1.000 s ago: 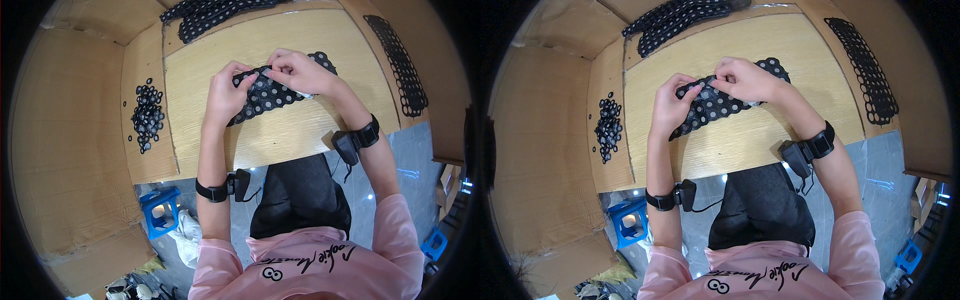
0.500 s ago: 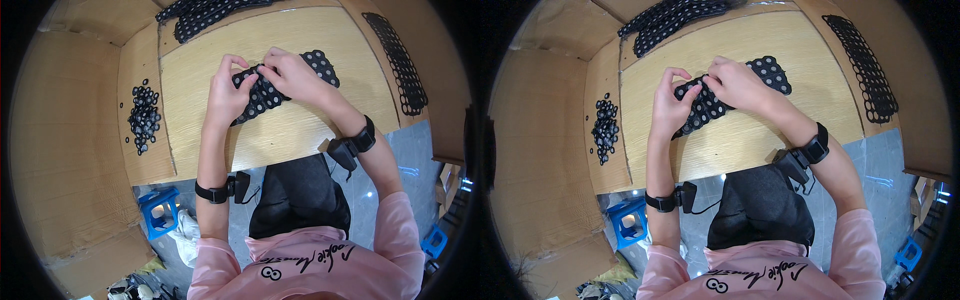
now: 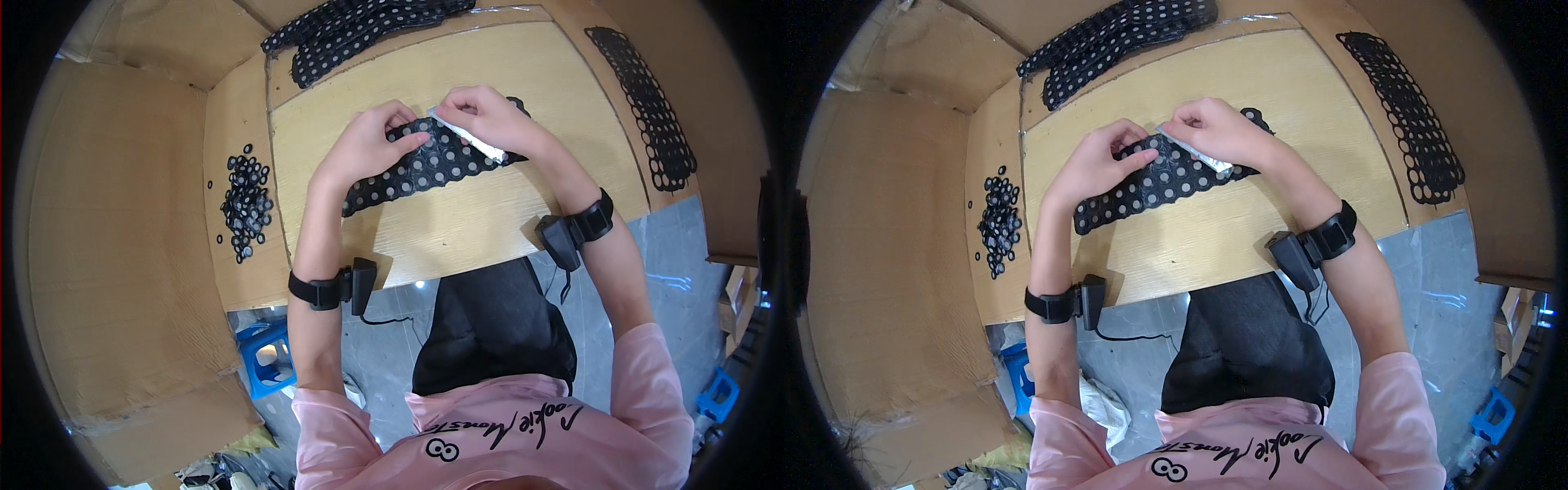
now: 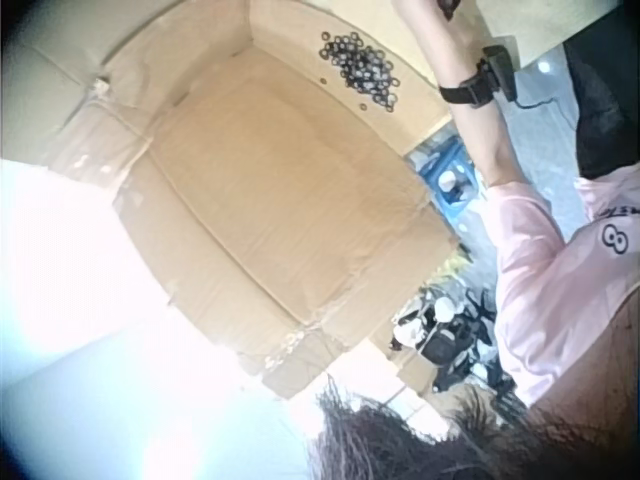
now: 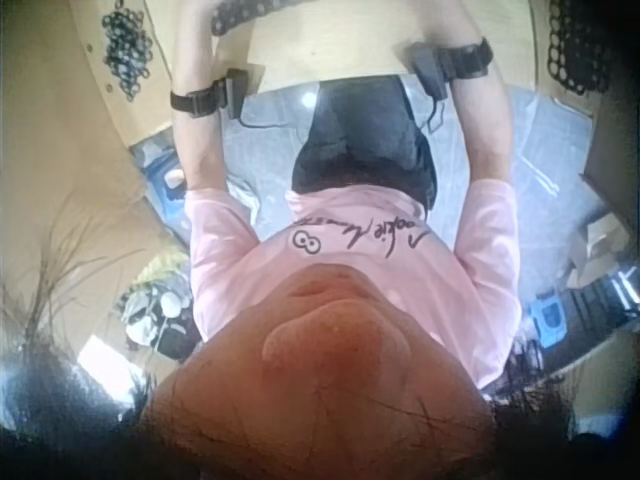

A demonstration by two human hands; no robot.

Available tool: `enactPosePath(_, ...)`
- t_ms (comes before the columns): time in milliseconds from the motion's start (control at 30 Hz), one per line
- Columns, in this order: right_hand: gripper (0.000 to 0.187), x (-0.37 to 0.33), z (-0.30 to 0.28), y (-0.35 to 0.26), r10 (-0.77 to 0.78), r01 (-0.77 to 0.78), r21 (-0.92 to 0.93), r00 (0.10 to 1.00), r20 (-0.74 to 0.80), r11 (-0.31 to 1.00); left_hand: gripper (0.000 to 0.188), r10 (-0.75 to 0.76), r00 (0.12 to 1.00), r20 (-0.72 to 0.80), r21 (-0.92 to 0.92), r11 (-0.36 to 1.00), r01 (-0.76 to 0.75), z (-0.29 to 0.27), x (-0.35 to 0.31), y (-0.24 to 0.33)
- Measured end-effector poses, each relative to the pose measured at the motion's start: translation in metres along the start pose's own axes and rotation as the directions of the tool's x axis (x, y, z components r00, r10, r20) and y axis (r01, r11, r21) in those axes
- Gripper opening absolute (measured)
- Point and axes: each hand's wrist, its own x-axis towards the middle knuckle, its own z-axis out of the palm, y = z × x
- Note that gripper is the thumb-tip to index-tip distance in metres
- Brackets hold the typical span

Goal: Inserting circular plastic components into a black plastic grid frame using a small scraper tool.

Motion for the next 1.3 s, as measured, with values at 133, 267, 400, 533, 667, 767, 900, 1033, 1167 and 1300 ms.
enactPosePath(133,0.028,0.000,0.000,0.005,-0.062,0.062,0.030,0.998,-0.024,0.998,0.020,0.073,0.996,-0.055,-0.207,0.975,-0.083,0.021,0.007,-0.023)
enactPosePath(267,0.026,0.002,-0.001,0.003,0.004,-0.006,0.047,0.999,0.048,0.999,0.021,-0.021,0.995,-0.097,-0.327,0.945,-0.012,0.019,0.004,-0.026)
enactPosePath(400,0.027,-0.003,-0.002,-0.008,-0.127,0.134,-0.126,0.990,0.060,0.983,0.025,-0.017,0.994,-0.104,-0.434,0.900,-0.030,0.020,0.003,-0.028)
enactPosePath(533,0.030,-0.002,0.001,-0.009,-0.111,0.116,-0.149,0.993,0.046,0.982,0.024,-0.015,0.990,-0.142,-0.436,0.899,-0.049,0.024,0.004,-0.030)
enactPosePath(667,0.030,-0.002,0.002,-0.007,-0.102,0.107,-0.167,0.994,0.039,0.980,0.024,-0.075,0.988,-0.134,-0.442,0.897,0.008,0.021,0.001,-0.021)
enactPosePath(767,0.029,-0.003,0.006,-0.010,-0.114,0.116,-0.205,0.993,0.020,0.972,0.025,-0.060,0.986,-0.152,-0.403,0.915,-0.007,0.020,0.000,-0.021)
enactPosePath(900,0.027,-0.005,0.009,-0.016,-0.092,0.085,-0.274,0.996,-0.011,0.958,0.025,-0.046,0.985,-0.166,-0.385,0.923,-0.022,0.019,-0.001,-0.019)
enactPosePath(1033,0.027,-0.007,0.012,-0.019,-0.126,0.097,-0.346,0.990,-0.062,0.933,0.031,-0.084,0.989,-0.121,-0.390,0.920,0.031,0.013,-0.002,-0.009)
enactPosePath(1167,0.028,-0.005,0.015,-0.022,-0.111,0.083,-0.400,0.993,-0.048,0.913,0.036,-0.060,0.990,-0.127,-0.389,0.921,0.006,0.013,-0.004,-0.009)
enactPosePath(1300,0.026,-0.002,0.019,-0.016,-0.220,0.162,-0.437,0.972,-0.083,0.885,0.037,-0.026,0.992,-0.120,-0.392,0.920,-0.023,0.015,-0.003,-0.015)
